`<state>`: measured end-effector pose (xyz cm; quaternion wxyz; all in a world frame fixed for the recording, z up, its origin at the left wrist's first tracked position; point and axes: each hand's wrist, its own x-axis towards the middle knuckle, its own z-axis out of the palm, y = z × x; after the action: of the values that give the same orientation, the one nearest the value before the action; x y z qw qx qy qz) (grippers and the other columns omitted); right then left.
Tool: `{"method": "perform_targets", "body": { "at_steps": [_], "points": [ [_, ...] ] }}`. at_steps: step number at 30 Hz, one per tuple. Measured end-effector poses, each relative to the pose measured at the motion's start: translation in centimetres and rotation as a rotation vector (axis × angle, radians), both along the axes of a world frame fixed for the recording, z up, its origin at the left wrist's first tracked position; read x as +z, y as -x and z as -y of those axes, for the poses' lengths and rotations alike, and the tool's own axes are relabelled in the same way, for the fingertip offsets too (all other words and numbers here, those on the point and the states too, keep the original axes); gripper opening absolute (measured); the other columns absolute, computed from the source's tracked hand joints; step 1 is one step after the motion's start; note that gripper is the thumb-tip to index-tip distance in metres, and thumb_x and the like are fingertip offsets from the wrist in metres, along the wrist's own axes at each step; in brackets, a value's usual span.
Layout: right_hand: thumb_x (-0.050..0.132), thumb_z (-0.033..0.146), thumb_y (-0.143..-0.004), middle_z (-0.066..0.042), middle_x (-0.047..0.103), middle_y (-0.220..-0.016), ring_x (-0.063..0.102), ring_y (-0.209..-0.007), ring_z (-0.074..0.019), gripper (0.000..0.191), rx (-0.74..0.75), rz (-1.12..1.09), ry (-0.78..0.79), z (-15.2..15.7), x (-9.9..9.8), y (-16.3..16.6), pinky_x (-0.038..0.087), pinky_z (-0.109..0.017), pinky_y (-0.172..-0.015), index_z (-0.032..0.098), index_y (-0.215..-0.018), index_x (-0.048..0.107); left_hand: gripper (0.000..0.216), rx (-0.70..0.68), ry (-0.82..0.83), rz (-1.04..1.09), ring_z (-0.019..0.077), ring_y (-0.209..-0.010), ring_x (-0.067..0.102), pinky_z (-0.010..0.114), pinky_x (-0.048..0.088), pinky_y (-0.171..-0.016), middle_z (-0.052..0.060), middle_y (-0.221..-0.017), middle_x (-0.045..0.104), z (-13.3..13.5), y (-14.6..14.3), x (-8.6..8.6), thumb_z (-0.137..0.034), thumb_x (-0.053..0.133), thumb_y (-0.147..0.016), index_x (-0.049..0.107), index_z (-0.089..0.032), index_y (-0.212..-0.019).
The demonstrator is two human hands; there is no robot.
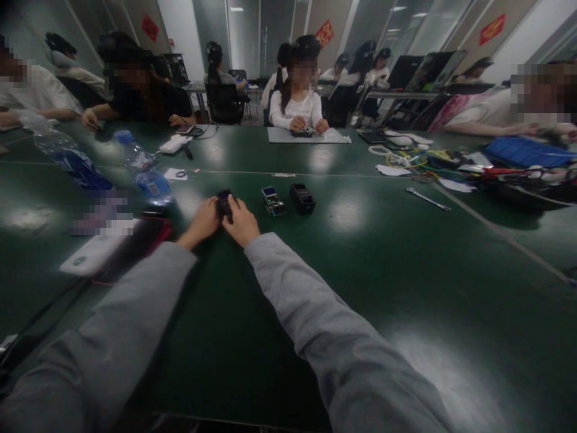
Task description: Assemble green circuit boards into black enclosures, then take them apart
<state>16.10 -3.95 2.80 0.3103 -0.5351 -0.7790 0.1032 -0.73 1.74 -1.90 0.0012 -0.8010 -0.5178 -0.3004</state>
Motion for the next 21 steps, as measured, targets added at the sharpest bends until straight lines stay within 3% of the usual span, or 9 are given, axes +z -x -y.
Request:
{"method": "perform_targets", "body": {
  "at_steps": [4, 9, 12, 15, 19, 21],
  "points": [
    [0.057, 0.024, -0.094, -0.015, 0.049, -0.143, 0.058, -0.121, -0.0283, 0.066, -0.021, 0.025, 0.006, 0.2, 0.4, 0.0, 0.051, -0.042, -0.105, 0.012, -0.155, 0.036, 0.052, 0.003, 0.003, -0.060, 0.0337, -0.139, 0.044, 0.054, 0.040, -0.113, 0.028, -0.144, 0.050, 0.3, 0.0, 0.0, -0.010, 0.044, -0.089, 0.044, -0.001, -0.140],
    [0.059, 0.027, -0.094, -0.015, 0.056, -0.133, 0.063, -0.112, -0.0281, 0.067, -0.002, 0.060, 0.025, 0.1, -0.4, 0.2, 0.054, -0.043, -0.100, 0.015, -0.156, 0.035, 0.052, -0.003, 0.004, -0.051, 0.0323, -0.133, 0.049, 0.056, 0.043, -0.110, 0.023, -0.139, 0.056, 0.8, 0.0, 0.6, -0.009, 0.045, -0.086, 0.046, -0.008, -0.138],
    [0.063, 0.025, -0.091, -0.014, 0.061, -0.126, 0.065, -0.107, -0.0266, 0.063, -0.008, 0.000, -0.017, 0.1, 0.0, 0.2, 0.055, -0.042, -0.098, 0.013, -0.150, 0.044, 0.054, -0.014, -0.010, -0.038, 0.0318, -0.132, 0.050, 0.056, 0.042, -0.111, 0.022, -0.137, 0.057, 1.0, -0.1, 0.8, -0.008, 0.046, -0.084, 0.046, -0.009, -0.139],
    [0.055, 0.026, -0.094, -0.016, 0.056, -0.135, 0.055, -0.125, -0.0240, 0.057, -0.072, -0.178, -0.239, 0.0, 2.9, -0.7, 0.047, -0.040, -0.110, 0.009, -0.147, 0.043, 0.056, 0.014, -0.004, -0.047, 0.0328, -0.134, 0.049, 0.056, 0.043, -0.110, 0.022, -0.140, 0.055, 0.9, -0.3, 0.7, -0.007, 0.045, -0.085, 0.045, -0.008, -0.140],
    [0.031, 0.036, -0.104, -0.012, 0.029, -0.157, 0.027, -0.148, -0.0252, 0.061, -0.291, -0.399, -0.717, 0.1, 8.5, -3.1, 0.034, -0.052, -0.119, 0.018, -0.159, 0.013, 0.051, 0.063, 0.049, -0.088, 0.0326, -0.136, 0.048, 0.054, 0.041, -0.113, 0.024, -0.143, 0.052, 0.6, -0.5, 0.6, -0.007, 0.039, -0.090, 0.046, -0.005, -0.140],
    [0.029, 0.039, -0.105, -0.011, 0.027, -0.158, 0.026, -0.148, -0.0277, 0.061, -0.323, -0.408, -0.776, 0.1, 9.6, -4.1, 0.035, -0.056, -0.117, 0.023, -0.160, 0.009, 0.052, 0.057, 0.073, -0.110, 0.0326, -0.138, 0.046, 0.053, 0.040, -0.114, 0.025, -0.146, 0.049, 0.5, -0.4, 0.6, -0.008, 0.038, -0.091, 0.044, -0.003, -0.142]
  ]
}}
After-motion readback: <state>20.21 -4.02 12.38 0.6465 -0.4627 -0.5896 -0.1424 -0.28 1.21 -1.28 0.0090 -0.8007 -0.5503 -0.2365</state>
